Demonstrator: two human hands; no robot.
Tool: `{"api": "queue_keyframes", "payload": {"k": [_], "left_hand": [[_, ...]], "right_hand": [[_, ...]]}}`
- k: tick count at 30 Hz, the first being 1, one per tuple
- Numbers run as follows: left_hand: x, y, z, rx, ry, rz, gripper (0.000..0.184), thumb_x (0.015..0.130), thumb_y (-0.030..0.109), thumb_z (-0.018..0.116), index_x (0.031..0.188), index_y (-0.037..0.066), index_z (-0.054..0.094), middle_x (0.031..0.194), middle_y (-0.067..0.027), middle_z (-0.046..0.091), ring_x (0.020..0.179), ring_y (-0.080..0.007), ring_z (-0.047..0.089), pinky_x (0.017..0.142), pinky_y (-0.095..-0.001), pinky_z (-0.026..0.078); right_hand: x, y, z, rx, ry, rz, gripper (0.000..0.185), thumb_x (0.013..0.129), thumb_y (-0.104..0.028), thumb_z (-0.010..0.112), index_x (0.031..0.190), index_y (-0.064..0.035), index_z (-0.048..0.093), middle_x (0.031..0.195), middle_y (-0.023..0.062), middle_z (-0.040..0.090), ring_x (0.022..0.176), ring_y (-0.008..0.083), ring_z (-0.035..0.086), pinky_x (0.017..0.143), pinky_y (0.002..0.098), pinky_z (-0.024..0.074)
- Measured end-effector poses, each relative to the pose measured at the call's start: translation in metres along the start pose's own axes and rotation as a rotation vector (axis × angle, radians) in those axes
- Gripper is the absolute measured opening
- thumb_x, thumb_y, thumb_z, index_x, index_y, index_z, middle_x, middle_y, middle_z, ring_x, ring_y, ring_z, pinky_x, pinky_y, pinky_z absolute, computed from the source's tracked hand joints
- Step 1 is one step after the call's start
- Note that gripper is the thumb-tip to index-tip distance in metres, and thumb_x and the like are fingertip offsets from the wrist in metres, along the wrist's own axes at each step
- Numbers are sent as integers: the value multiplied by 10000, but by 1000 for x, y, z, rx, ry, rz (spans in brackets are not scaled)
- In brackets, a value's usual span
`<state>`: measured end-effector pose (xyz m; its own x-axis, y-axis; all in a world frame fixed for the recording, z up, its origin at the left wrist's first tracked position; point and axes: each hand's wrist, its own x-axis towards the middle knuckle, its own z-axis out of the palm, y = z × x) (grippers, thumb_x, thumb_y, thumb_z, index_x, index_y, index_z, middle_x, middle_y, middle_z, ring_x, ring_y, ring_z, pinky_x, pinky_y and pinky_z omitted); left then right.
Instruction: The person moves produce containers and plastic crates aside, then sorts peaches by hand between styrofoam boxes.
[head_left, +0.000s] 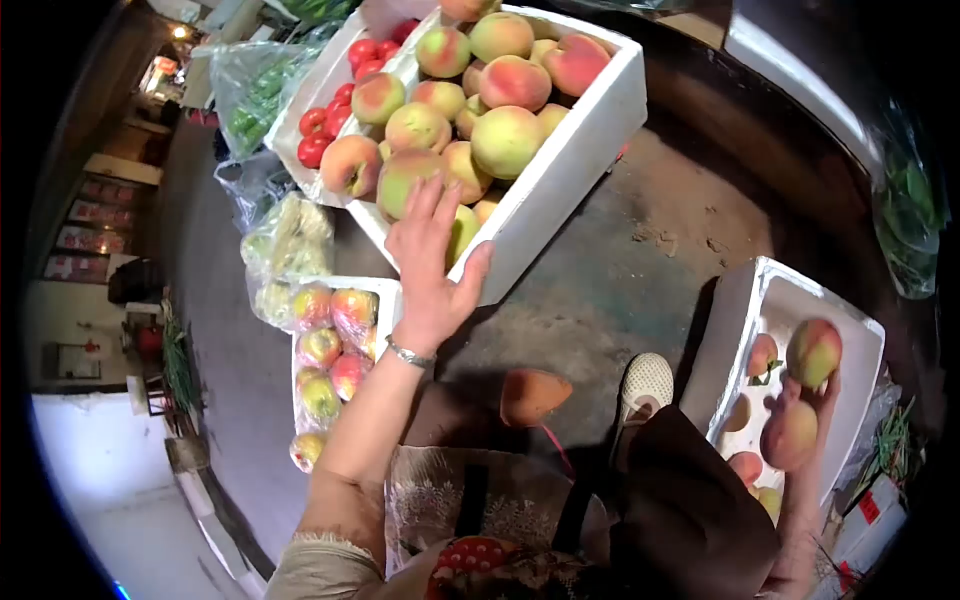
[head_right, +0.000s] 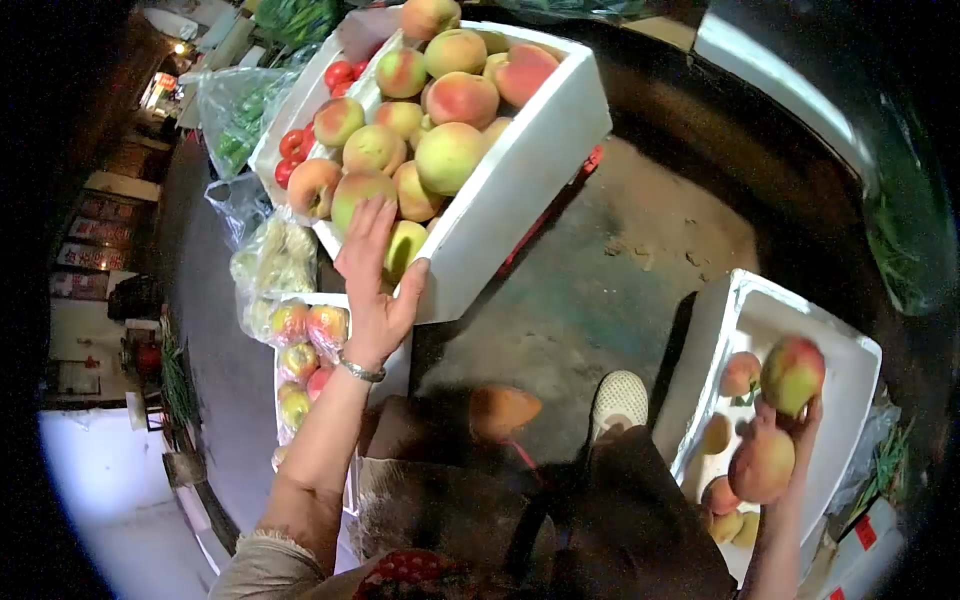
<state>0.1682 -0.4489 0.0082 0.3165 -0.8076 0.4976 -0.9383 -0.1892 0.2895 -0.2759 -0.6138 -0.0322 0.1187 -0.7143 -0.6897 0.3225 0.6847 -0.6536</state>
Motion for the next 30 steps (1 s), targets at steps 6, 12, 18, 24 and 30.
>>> {"api": "queue_keyframes", "payload": {"k": [6, 12, 18, 24, 30], "left_hand": [[-4, -10, 2, -35, 8, 42, 772, 868, 355, 645, 1495, 50, 315, 1526, -189, 334, 1425, -353, 290, 1087, -431, 190], [-5, -14, 3, -81, 23, 45, 908, 839, 386, 685, 1528, 32, 210, 1565, -224, 240, 1442, -363, 247, 1112, -441, 174], [-6, -14, 6, -109, 98, -33, 934, 781, 223, 751, 1516, 17, 214, 1561, -244, 231, 1423, -389, 264, 1155, -445, 174], [-12, -13, 2, -118, 123, 13, 760, 785, 167, 683, 1447, 21, 340, 1519, -239, 310, 1407, -392, 288, 1153, -458, 198], [-23, -24, 15, -291, 251, -162, 612, 841, 98, 659, 1390, 94, 388, 1442, -162, 407, 1323, -313, 406, 1091, -462, 361]], "right_hand": [[19, -10, 235, -141, -662, 40, 545, 888, -492, 624, 1178, -38, 541, 780, 56, 582, 661, 163, 627, 566, 283, 536], [-7, 35, 383, -264, -887, -293, 615, 895, -367, 673, 1349, -58, 396, 1139, 73, 585, 883, 147, 633, 754, 308, 542], [-2, 38, 374, -480, -1005, -419, 559, 935, -257, 611, 1410, -45, 407, 1243, 103, 561, 1046, 180, 605, 892, 324, 488], [25, 9, 248, -565, -727, -653, 387, 949, -156, 595, 1318, -53, 539, 1123, 95, 622, 962, 150, 618, 837, 267, 500], [44, 23, 21, -640, -44, -642, 283, 942, -104, 596, 1215, -28, 596, 990, 61, 647, 843, 126, 599, 762, 253, 482]]}}
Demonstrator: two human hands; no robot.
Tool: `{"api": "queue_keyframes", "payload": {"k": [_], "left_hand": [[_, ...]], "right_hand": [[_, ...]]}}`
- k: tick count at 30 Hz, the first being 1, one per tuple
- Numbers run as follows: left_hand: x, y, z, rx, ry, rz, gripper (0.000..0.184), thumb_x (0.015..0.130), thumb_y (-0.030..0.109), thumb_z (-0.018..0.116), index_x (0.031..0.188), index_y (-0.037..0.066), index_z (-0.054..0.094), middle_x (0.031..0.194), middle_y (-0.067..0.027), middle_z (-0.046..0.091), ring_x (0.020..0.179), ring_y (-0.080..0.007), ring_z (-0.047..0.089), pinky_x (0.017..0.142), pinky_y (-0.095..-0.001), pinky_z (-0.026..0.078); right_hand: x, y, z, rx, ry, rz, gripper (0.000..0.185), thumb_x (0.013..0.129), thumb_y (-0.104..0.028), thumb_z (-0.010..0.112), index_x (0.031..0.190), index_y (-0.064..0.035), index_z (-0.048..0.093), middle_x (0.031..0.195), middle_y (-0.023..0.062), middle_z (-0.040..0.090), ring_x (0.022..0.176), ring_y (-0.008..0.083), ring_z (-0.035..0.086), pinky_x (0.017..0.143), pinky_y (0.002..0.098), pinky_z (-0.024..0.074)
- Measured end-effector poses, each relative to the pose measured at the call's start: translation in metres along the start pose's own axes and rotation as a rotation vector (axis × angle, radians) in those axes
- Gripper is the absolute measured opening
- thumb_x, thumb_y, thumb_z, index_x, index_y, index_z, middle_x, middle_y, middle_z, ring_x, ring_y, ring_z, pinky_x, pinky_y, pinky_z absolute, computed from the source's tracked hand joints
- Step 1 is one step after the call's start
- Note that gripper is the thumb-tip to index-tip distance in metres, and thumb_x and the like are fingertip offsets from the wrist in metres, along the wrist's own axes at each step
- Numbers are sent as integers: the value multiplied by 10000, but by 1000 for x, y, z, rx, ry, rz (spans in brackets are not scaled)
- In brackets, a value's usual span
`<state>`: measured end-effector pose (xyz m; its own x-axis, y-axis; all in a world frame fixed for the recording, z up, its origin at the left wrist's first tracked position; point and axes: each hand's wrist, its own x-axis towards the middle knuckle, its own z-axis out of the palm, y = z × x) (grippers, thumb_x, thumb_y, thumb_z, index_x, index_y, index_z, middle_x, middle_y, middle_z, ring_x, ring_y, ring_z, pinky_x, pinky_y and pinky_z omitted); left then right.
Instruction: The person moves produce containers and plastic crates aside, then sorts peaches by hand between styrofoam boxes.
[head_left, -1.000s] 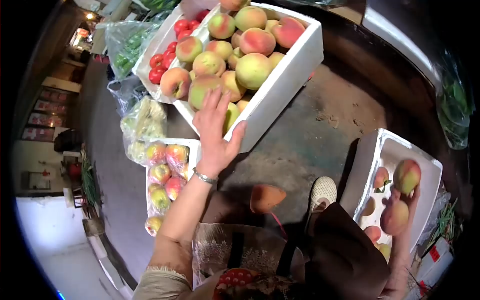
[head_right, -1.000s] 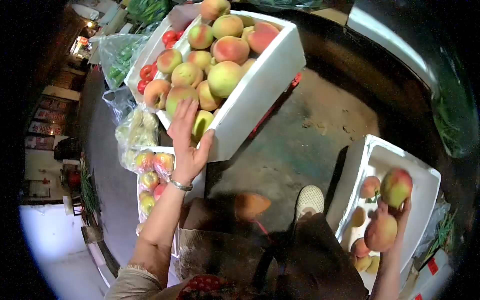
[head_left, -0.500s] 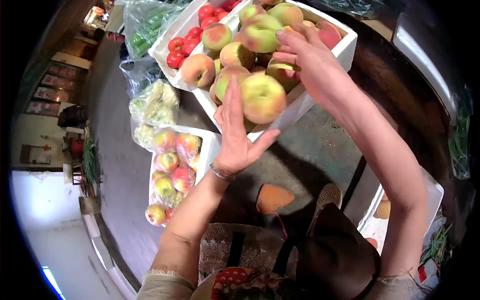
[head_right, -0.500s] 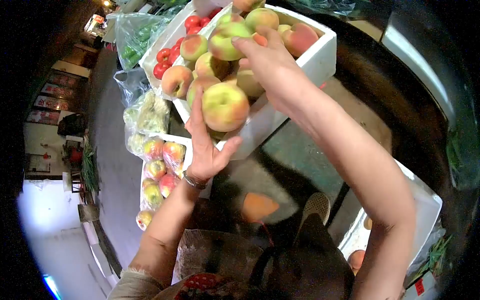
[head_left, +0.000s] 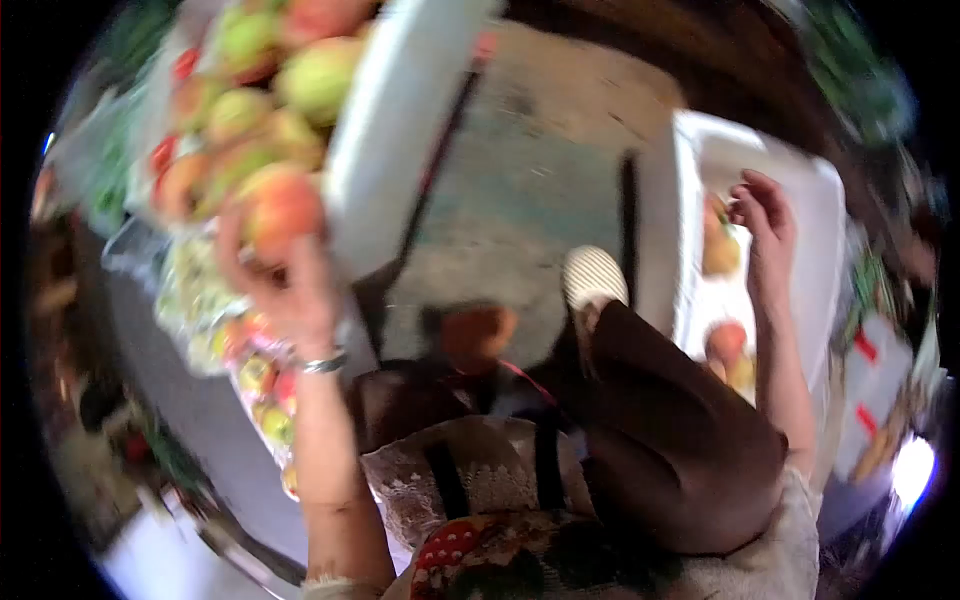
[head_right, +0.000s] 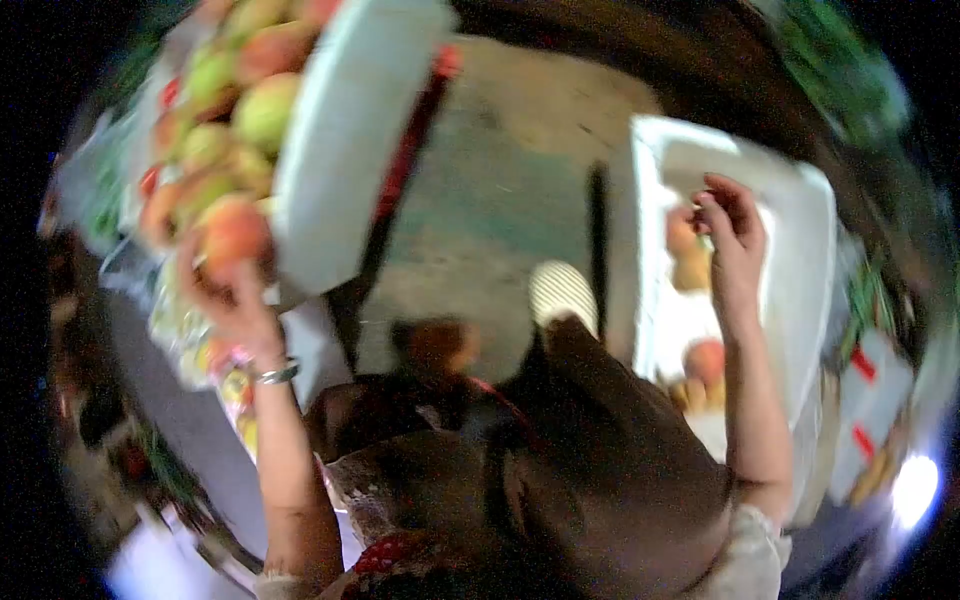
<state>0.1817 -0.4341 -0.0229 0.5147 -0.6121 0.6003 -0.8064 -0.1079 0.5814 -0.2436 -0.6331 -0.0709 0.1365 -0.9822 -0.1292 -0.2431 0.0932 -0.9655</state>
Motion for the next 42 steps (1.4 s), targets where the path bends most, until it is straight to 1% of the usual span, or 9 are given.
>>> {"api": "queue_keyframes", "payload": {"k": [5, 8, 11, 15, 23, 28, 35, 37, 42], "left_hand": [[1, 13, 2, -44, 175, -115, 522, 831, 186, 723, 1255, 43, 455, 1304, -111, 489, 1183, -260, 479, 993, -424, 443], [1, 12, -1, -213, 210, -156, 492, 788, 144, 666, 1233, 40, 481, 1288, -99, 495, 1181, -265, 477, 1051, -439, 374], [-3, 11, -18, -135, 117, -187, 434, 852, 54, 583, 1273, 6, 491, 1336, -160, 474, 1212, -307, 477, 1033, -436, 441], [-12, -22, -45, -178, 73, -163, 465, 865, 21, 559, 1314, -19, 443, 1351, -176, 475, 1216, -305, 474, 1065, -445, 392], [-24, 9, -43, -4, -86, -134, 614, 927, 142, 636, 1435, -21, 333, 1466, -210, 370, 1308, -314, 416, 1123, -435, 322], [-21, 5, -51, 124, -113, -186, 620, 971, 246, 578, 1489, 30, 314, 1527, -152, 338, 1370, -287, 350, 1159, -413, 258], [10, 0, -45, -175, 11, -359, 502, 988, 134, 460, 1468, 31, 351, 1445, -132, 440, 1319, -249, 430, 1108, -374, 324], [18, -1, -43, -124, 58, -384, 514, 1028, 310, 445, 1453, 26, 389, 1396, -156, 492, 1275, -254, 469, 1091, -378, 341], [25, -27, -26, -353, 174, -391, 468, 1030, 281, 451, 1377, -33, 462, 1391, -162, 498, 1292, -239, 459, 1100, -349, 328]], "right_hand": [[-114, 75, -99, -331, -22, 675, 339, 860, -151, 618, 1168, -10, 592, 943, 85, 655, 825, 171, 611, 800, 292, 494], [-186, 132, -126, -683, -180, 383, 424, 799, -249, 693, 1155, -38, 601, 1071, 140, 581, 939, 235, 596, 807, 327, 500], [-204, 101, -102, -928, -272, 352, 547, 767, -330, 719, 1230, -79, 573, 1196, 144, 514, 1163, 321, 474, 1009, 434, 381], [-219, 103, -92, -932, -296, 420, 591, 749, -397, 714, 1263, -141, 571, 1248, 125, 497, 1256, 357, 361, 1018, 581, 312], [-234, 124, -72, -1147, -507, 63, 591, 810, -285, 657, 1359, -148, 487, 1229, 159, 519, 1208, 374, 437, 1025, 517, 303], [-204, 137, -65, -1227, -857, 247, 482, 911, -339, 514, 1361, -168, 480, 1205, 152, 576, 1170, 361, 537, 1052, 534, 286], [-185, 145, -73, -1207, -851, 242, 547, 881, -373, 545, 1374, -153, 462, 1234, 155, 561, 1187, 357, 529, 1060, 527, 301], [-183, 145, -77, -1188, -832, 284, 566, 872, -383, 553, 1378, -148, 457, 1242, 156, 557, 1192, 355, 527, 1063, 526, 306], [-187, 143, -87, -1124, -775, 407, 616, 850, -408, 575, 1387, -138, 445, 1263, 158, 546, 1204, 352, 522, 1069, 521, 317]]}}
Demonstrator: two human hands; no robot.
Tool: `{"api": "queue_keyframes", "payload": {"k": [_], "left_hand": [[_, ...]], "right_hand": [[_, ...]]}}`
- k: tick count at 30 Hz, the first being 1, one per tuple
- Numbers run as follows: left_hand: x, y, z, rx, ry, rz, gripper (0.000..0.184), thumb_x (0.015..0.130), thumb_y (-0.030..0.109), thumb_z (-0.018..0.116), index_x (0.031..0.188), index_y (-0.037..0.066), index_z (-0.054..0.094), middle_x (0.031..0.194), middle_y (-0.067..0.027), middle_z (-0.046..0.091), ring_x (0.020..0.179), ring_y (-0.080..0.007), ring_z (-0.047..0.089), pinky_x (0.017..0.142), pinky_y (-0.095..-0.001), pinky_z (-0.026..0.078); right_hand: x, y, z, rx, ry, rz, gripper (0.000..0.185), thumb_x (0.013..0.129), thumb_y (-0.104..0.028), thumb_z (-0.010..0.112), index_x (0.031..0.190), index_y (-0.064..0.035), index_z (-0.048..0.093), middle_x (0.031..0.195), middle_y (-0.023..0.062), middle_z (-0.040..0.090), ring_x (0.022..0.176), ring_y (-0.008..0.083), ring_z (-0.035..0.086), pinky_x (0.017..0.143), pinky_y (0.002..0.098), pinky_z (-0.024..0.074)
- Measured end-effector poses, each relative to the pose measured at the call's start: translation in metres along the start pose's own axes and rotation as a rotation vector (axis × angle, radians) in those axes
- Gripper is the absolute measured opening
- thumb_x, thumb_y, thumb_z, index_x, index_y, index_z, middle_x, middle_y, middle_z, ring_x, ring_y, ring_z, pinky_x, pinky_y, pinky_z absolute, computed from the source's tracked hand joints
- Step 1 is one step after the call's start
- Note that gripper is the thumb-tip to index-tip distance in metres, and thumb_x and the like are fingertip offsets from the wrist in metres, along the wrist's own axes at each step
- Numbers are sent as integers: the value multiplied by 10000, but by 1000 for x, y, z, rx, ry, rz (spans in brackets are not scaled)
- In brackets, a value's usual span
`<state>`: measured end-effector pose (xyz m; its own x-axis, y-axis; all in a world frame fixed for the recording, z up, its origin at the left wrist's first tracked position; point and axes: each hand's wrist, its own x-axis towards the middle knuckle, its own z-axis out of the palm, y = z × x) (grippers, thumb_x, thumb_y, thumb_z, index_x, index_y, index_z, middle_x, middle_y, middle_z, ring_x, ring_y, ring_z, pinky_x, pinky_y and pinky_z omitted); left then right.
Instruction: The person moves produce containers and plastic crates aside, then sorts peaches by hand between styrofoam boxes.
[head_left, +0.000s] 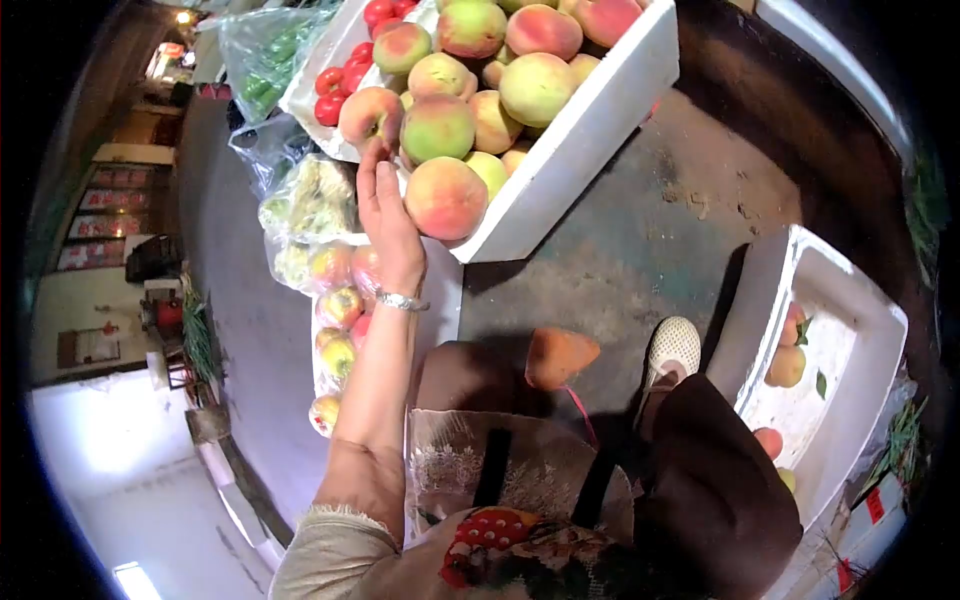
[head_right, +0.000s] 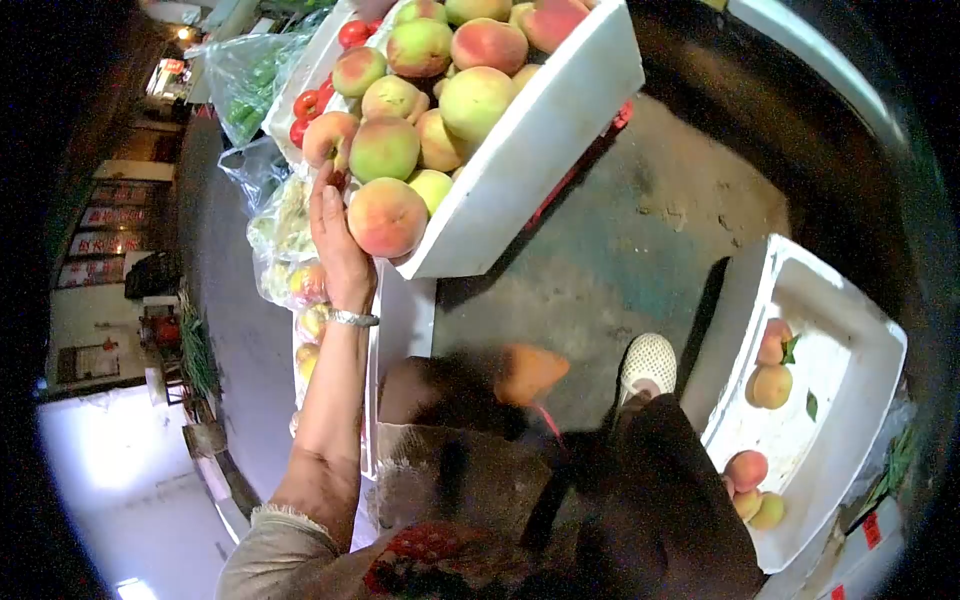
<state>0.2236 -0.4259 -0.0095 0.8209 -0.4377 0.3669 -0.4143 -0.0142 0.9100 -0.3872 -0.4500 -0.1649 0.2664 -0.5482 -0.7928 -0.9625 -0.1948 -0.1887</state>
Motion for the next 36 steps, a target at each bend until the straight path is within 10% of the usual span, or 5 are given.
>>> {"api": "queue_keyframes", "payload": {"k": [23, 31, 36], "left_hand": [[17, -9, 10, -184, 2, -26, 438, 1046, 294, 428, 1292, -54, 529, 1225, -152, 600, 1142, -204, 567, 1019, -334, 426], [18, -5, 11, -222, 15, -51, 444, 1038, 311, 450, 1286, -47, 538, 1206, -133, 611, 1129, -184, 568, 1014, -320, 421], [20, -10, 7, -263, -42, -97, 460, 1023, 322, 486, 1323, -25, 526, 1241, -109, 594, 1167, -174, 532, 1027, -304, 391]], "right_hand": [[1, 21, -59, 1474, 135, 274, 858, 750, -523, 675, 1431, -88, 387, 1358, 167, 497, 1261, 337, 497, 1096, 499, 368], [-1, -17, -166, 1931, 222, -262, 945, 715, -563, 710, 1446, -71, 367, 1391, 171, 480, 1281, 331, 489, 1105, 491, 385], [33, -180, -278, 1515, 73, -805, 975, 678, -507, 770, 1434, -28, 382, 1386, 164, 497, 1256, 305, 522, 1088, 454, 412]]}}
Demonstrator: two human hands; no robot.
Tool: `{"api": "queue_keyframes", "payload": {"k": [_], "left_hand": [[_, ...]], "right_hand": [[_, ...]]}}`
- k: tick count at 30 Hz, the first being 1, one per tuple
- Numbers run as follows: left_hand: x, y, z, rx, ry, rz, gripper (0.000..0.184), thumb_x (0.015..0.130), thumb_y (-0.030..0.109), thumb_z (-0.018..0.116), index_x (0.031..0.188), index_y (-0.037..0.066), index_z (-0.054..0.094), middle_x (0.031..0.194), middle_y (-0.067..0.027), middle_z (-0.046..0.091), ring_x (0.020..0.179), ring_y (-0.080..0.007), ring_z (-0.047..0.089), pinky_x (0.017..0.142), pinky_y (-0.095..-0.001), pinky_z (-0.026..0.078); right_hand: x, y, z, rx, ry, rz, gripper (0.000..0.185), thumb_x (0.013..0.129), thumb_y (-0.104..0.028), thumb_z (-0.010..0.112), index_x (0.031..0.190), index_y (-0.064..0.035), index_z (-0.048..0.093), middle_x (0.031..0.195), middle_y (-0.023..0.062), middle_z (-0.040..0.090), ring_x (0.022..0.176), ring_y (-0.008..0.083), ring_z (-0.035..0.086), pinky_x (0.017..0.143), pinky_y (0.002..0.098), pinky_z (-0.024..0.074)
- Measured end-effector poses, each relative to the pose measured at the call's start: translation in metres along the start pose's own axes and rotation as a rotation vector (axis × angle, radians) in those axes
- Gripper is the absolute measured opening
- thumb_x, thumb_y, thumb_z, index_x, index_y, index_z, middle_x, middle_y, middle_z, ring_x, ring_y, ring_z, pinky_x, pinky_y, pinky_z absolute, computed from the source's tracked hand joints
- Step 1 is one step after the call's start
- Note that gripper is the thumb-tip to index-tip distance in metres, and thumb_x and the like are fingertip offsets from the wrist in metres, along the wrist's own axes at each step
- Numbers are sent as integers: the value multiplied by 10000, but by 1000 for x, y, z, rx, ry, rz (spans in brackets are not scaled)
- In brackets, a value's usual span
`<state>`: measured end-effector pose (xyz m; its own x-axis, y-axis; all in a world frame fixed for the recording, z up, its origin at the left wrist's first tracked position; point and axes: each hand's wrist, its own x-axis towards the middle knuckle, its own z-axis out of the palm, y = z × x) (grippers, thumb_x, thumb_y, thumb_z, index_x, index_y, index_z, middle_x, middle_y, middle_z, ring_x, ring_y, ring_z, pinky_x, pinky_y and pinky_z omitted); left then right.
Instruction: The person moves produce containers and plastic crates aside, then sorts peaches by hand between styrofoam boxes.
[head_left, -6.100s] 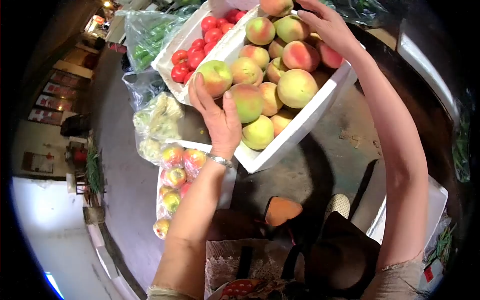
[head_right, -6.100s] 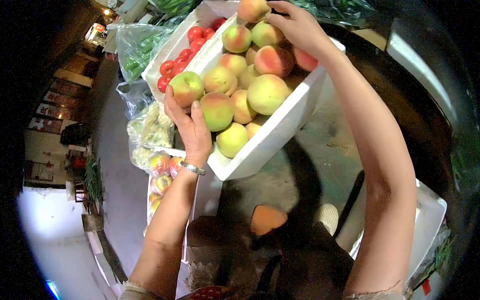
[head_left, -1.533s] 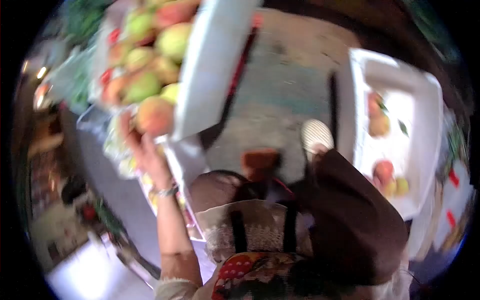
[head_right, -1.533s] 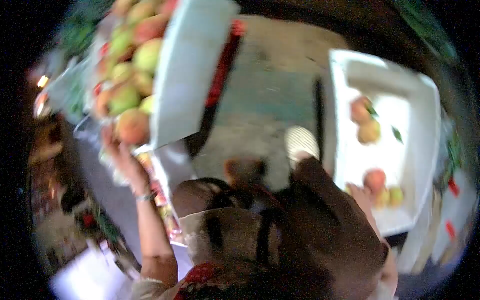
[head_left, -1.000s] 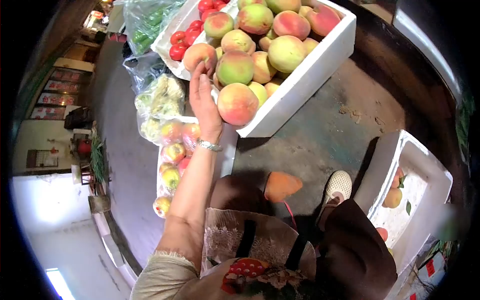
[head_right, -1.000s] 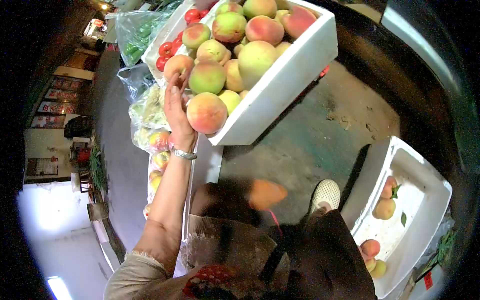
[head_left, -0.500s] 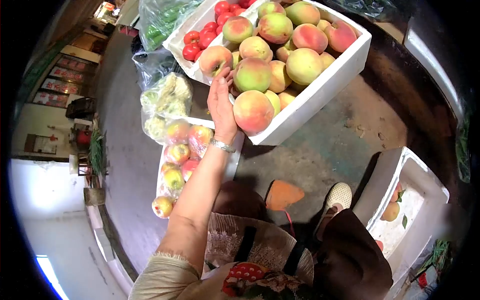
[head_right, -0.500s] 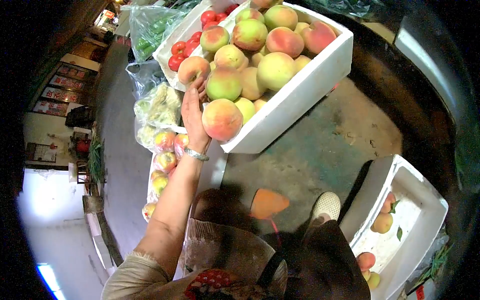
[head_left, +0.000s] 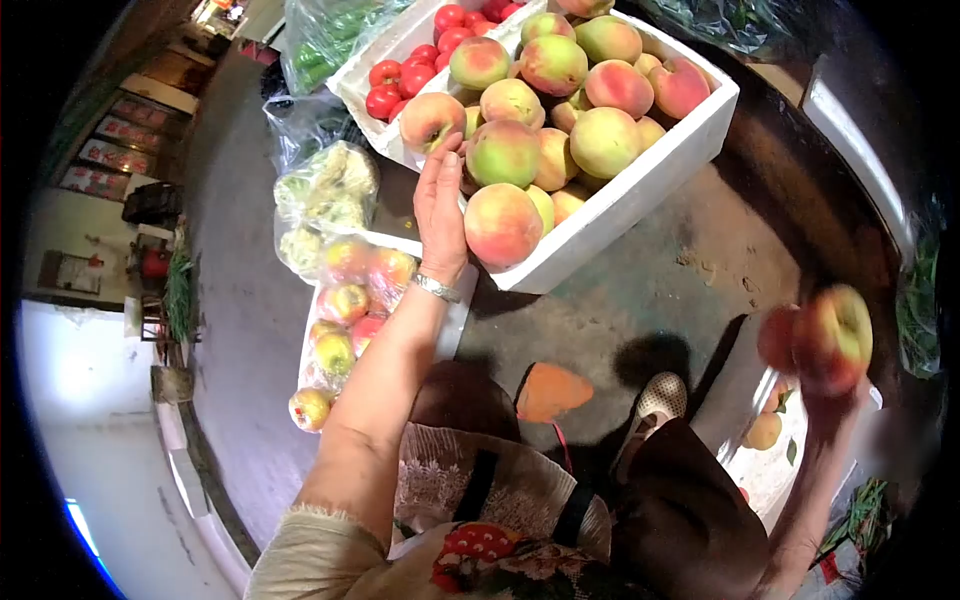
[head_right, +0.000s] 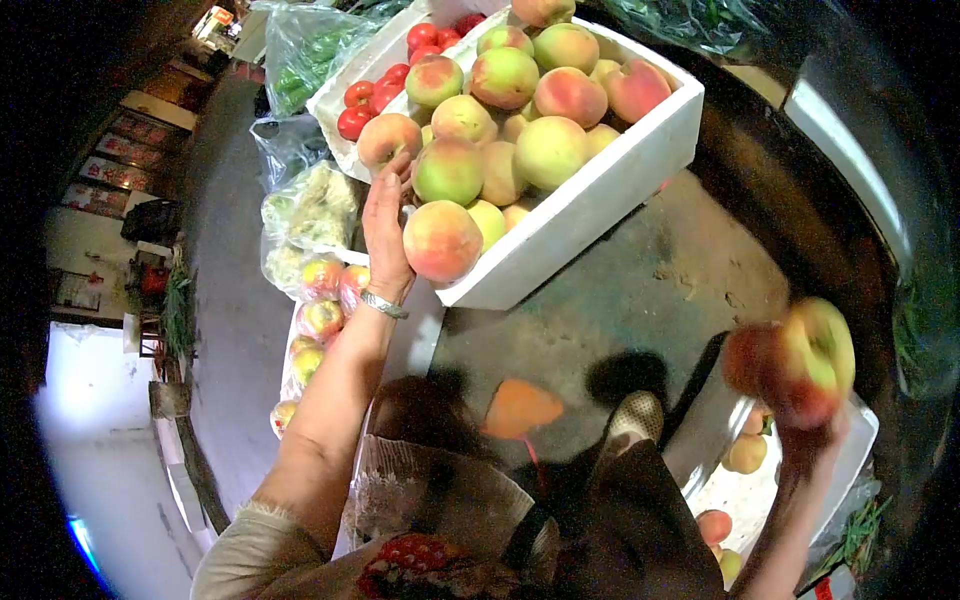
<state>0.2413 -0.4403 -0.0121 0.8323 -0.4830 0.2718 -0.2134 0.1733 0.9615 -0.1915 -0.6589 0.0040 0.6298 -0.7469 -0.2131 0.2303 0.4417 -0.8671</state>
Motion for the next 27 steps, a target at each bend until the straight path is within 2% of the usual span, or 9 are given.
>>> {"api": "queue_keyframes", "payload": {"k": [4, 5, 7, 8, 9, 12, 18, 21, 27], "left_hand": [[4, 8, -11, -5, -137, -78, 589, 987, 371, 544, 1428, -1, 423, 1345, -123, 517, 1247, -191, 477, 1077, -326, 346], [5, 11, -12, 2, -143, -74, 589, 987, 371, 544, 1428, -1, 423, 1345, -123, 517, 1247, -191, 477, 1077, -326, 346], [9, 15, -13, 29, -260, -48, 679, 960, 370, 590, 1482, 15, 338, 1461, -139, 403, 1317, -231, 435, 1115, -341, 308], [3, 35, 0, -6, -312, -56, 804, 905, 374, 662, 1520, 43, 264, 1540, -167, 280, 1407, -282, 329, 1156, -378, 247], [4, 38, 2, -5, -312, -53, 804, 905, 374, 662, 1520, 44, 264, 1540, -167, 280, 1407, -282, 329, 1156, -378, 247], [1, 44, 6, 537, -428, 123, 926, 811, 420, 746, 1532, 95, 265, 1549, -221, 240, 1472, -328, 171, 1181, -420, 181], [0, 39, 8, 498, -420, 76, 943, 789, 454, 755, 1523, 83, 292, 1551, -232, 228, 1471, -340, 169, 1182, -424, 173], [1, 41, 9, 516, -418, 77, 931, 789, 447, 757, 1517, 81, 307, 1552, -234, 230, 1473, -339, 166, 1182, -424, 171], [-1, 41, 9, 528, -420, 85, 885, 804, 400, 753, 1506, 72, 326, 1545, -209, 271, 1472, -321, 182, 1183, -418, 174]], "right_hand": [[100, -22, 146, -632, -392, -408, 917, 596, -341, 862, 1360, 0, 487, 1305, 160, 550, 1226, 287, 547, 1069, 404, 420], [118, -20, 165, -925, -470, -748, 870, 585, -315, 853, 1347, -57, 523, 1281, 153, 556, 1261, 293, 496, 1099, 403, 373], [142, -8, 212, -1075, -672, -1063, 803, 549, -265, 832, 1294, -116, 572, 1325, 85, 533, 1333, 302, 378, 1128, 449, 288], [156, 5, 227, -1143, -799, -1146, 748, 562, -208, 821, 1270, -150, 588, 1373, 62, 500, 1357, 312, 334, 1116, 522, 261], [160, 17, 235, -1343, -785, -1266, 745, 576, -159, 820, 1281, -192, 580, 1420, 38, 464, 1376, 325, 318, 1096, 584, 251], [165, 23, 239, -1351, -837, -1254, 780, 573, -146, 831, 1303, -216, 563, 1489, 23, 395, 1427, 328, 265, 1082, 638, 232], [169, 31, 224, -1123, -704, -1013, 1004, 569, -157, 875, 1456, -259, 414, 1582, 173, 203, 1458, 370, 215, 1166, 518, 223], [174, 35, 221, -1086, -747, -765, 1022, 569, -164, 880, 1466, -277, 404, 1589, 172, 185, 1456, 367, 217, 1175, 515, 206], [170, 39, 222, -1196, -826, -802, 997, 601, -232, 872, 1476, -262, 396, 1590, 167, 194, 1458, 379, 202, 1172, 511, 184]]}}
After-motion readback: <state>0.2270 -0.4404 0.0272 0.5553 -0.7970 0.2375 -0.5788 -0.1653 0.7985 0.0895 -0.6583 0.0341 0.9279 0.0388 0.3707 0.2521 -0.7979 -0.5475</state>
